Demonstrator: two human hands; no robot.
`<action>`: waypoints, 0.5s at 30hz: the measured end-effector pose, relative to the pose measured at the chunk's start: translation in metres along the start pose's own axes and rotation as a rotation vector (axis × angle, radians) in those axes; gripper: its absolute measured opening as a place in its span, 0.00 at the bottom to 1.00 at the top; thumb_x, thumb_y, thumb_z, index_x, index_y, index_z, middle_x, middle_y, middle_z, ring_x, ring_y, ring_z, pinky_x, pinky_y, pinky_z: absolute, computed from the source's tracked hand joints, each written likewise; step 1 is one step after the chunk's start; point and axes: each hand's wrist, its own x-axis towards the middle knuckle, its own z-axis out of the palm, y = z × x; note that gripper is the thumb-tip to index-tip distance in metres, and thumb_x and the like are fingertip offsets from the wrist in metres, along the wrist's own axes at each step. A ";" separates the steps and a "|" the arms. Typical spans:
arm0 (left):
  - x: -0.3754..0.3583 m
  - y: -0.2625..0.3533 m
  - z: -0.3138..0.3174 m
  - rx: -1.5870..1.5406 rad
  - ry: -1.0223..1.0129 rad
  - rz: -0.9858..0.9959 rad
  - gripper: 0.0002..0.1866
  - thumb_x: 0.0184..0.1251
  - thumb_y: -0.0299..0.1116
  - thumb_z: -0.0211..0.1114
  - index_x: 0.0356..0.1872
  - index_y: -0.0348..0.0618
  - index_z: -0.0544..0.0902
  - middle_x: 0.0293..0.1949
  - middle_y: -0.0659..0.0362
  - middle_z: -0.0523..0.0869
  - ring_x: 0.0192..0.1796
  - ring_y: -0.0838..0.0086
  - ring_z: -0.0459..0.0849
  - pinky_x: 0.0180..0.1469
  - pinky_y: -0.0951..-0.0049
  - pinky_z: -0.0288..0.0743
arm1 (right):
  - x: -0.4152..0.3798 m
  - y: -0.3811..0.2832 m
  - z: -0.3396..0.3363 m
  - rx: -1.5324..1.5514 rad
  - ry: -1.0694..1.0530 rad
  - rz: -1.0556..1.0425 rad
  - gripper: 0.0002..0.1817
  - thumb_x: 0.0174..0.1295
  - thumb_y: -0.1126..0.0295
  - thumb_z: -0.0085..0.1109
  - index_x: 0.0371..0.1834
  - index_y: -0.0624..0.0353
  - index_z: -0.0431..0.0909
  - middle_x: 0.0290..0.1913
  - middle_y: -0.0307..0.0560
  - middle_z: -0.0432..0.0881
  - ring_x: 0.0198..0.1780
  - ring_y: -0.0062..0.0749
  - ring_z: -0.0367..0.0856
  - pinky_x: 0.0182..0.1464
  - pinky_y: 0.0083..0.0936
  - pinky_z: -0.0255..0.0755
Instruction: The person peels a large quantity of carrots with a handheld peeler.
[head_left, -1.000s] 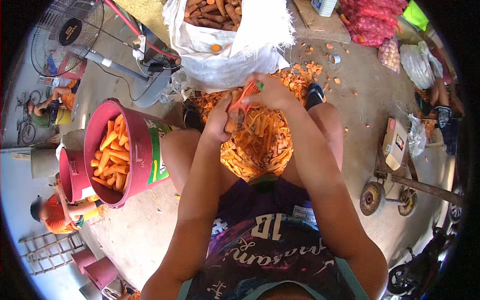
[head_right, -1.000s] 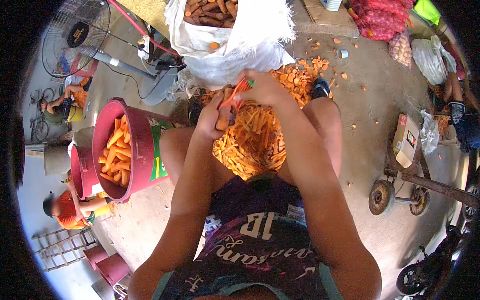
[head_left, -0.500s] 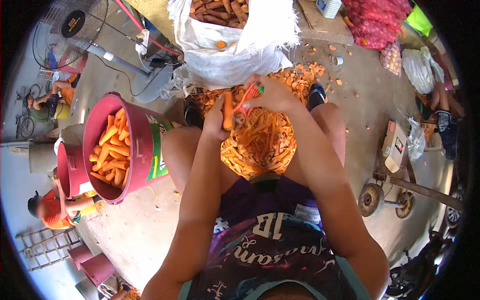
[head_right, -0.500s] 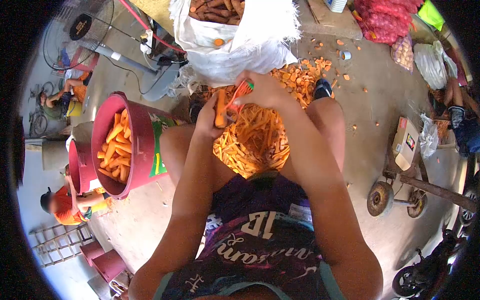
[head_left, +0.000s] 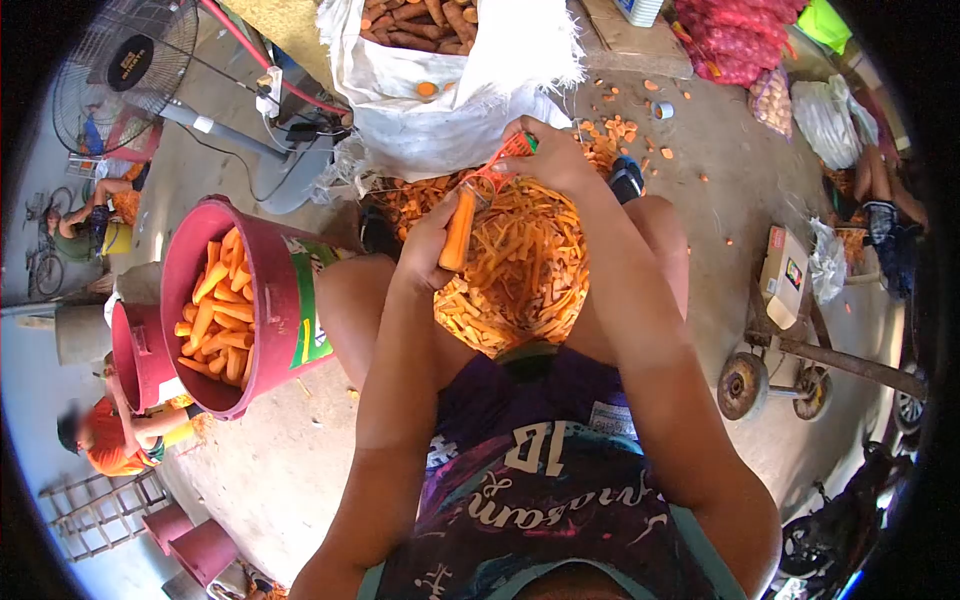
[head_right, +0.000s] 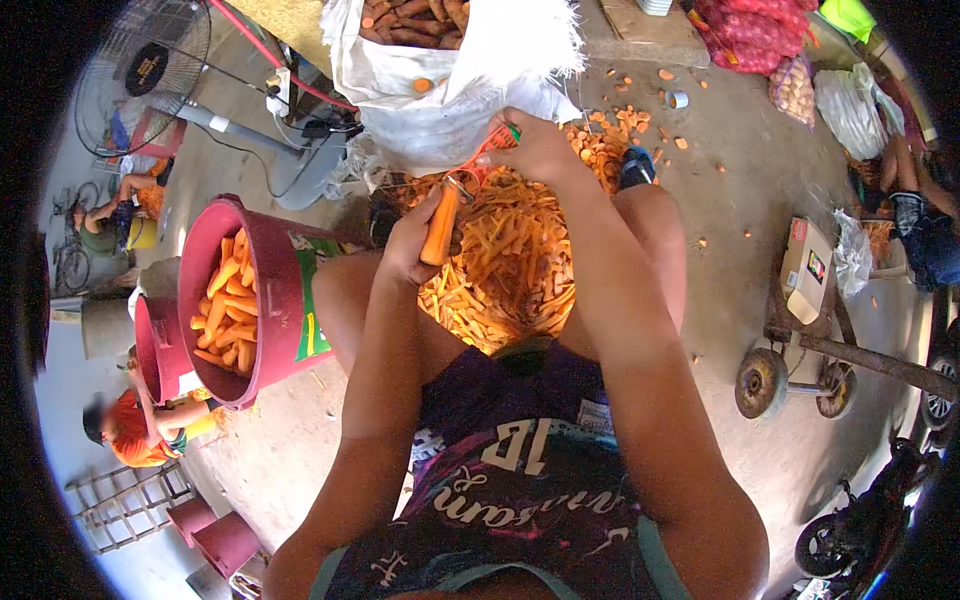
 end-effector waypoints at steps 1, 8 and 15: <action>0.000 0.000 0.001 0.005 0.002 -0.003 0.20 0.87 0.51 0.55 0.59 0.45 0.81 0.36 0.62 0.85 0.31 0.75 0.84 0.32 0.73 0.81 | -0.002 0.002 0.001 -0.002 0.011 0.017 0.27 0.56 0.54 0.84 0.54 0.50 0.81 0.48 0.47 0.90 0.53 0.34 0.88 0.60 0.37 0.77; 0.010 -0.013 -0.011 0.068 0.087 0.044 0.17 0.87 0.47 0.57 0.60 0.46 0.81 0.38 0.63 0.85 0.33 0.76 0.84 0.34 0.72 0.83 | 0.007 0.017 -0.003 -0.121 0.095 0.084 0.34 0.56 0.50 0.82 0.62 0.53 0.81 0.54 0.55 0.89 0.54 0.45 0.89 0.59 0.38 0.80; 0.025 -0.011 -0.019 -0.090 0.123 0.018 0.18 0.88 0.47 0.54 0.63 0.46 0.80 0.44 0.62 0.87 0.44 0.74 0.88 0.41 0.71 0.85 | -0.022 -0.012 0.005 -0.038 -0.064 -0.086 0.36 0.54 0.51 0.84 0.63 0.52 0.81 0.59 0.56 0.88 0.62 0.47 0.86 0.67 0.38 0.76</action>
